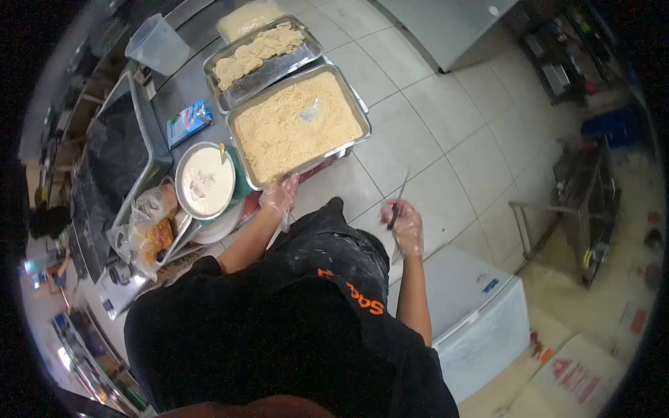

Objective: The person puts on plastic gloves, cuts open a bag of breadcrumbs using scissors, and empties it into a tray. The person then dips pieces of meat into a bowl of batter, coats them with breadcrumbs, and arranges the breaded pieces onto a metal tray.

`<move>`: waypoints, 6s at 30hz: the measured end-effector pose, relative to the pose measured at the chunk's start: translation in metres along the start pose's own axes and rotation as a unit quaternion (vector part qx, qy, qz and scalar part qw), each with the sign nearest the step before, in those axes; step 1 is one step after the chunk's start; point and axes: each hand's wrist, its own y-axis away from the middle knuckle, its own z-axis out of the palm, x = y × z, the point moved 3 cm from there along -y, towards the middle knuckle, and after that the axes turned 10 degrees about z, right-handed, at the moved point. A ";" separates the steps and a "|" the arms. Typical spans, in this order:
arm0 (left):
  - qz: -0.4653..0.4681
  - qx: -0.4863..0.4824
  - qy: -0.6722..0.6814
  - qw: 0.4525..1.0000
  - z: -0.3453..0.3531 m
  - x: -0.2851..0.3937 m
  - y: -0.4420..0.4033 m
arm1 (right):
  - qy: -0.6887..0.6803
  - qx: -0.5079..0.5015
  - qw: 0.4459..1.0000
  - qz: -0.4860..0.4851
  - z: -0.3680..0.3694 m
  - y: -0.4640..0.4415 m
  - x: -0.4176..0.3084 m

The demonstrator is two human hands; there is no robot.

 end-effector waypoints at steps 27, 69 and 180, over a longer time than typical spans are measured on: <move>0.187 0.312 -0.057 0.930 0.091 -0.130 0.141 | 0.251 -0.239 0.925 -0.158 0.068 -0.344 -0.177; 0.300 0.356 -0.048 0.884 0.386 0.045 -0.485 | 0.302 -0.497 0.801 0.147 0.077 -0.745 -0.436; 0.315 0.646 -0.523 0.459 0.493 0.409 -0.268 | 0.106 -0.666 0.148 -0.723 0.697 -0.532 -0.728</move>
